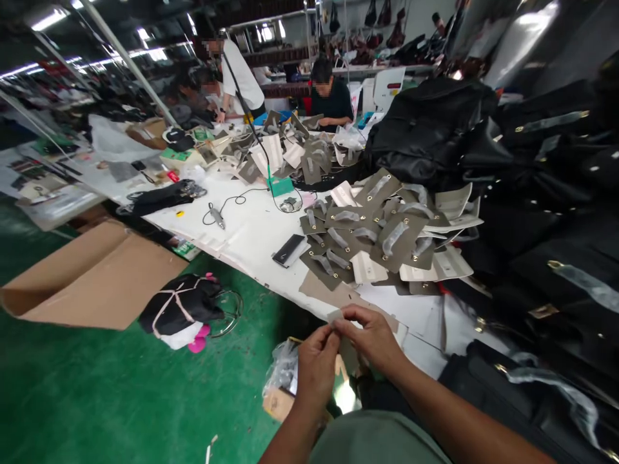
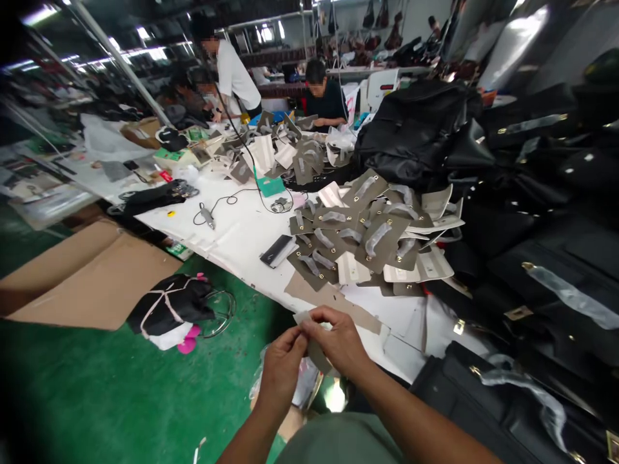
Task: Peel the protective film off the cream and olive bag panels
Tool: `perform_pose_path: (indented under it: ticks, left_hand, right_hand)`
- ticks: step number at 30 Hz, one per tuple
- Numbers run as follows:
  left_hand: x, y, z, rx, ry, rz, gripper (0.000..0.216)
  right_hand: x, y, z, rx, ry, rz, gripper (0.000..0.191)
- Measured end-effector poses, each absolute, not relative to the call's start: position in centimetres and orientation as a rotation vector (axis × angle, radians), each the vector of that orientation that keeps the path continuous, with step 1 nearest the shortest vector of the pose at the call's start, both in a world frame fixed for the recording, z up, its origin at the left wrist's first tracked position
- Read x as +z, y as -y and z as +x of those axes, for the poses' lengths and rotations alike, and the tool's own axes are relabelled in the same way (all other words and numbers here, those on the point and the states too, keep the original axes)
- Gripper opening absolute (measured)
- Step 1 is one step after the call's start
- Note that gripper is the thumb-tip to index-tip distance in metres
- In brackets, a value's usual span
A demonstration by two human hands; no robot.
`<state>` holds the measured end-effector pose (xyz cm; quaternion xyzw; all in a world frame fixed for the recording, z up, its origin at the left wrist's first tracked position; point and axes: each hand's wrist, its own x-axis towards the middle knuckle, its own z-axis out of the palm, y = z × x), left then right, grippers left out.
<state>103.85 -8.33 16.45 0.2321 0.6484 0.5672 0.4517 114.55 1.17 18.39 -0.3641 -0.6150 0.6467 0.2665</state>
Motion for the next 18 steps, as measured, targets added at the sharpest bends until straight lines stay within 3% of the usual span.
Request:
perform_pose_path:
  ticks: [4,9,18]
  left_hand:
    - [14.7,3.1,103.0,1.305,-1.624,0.678,0.036]
    - [10.3,-7.2,101.4,0.958,-2.063,1.429,0.031]
    - [3.9,-21.4,98.8,0.328,-2.217,1.914,0.073]
  right_hand:
    - [17.1,-5.5,115.6,1.835,1.327,-1.038,0.031]
    - [15.3,-10.1,119.0,1.916,1.089,-1.157,0.043]
    - [12.4,-10.9,124.5,1.944,1.010,-1.324,0.042]
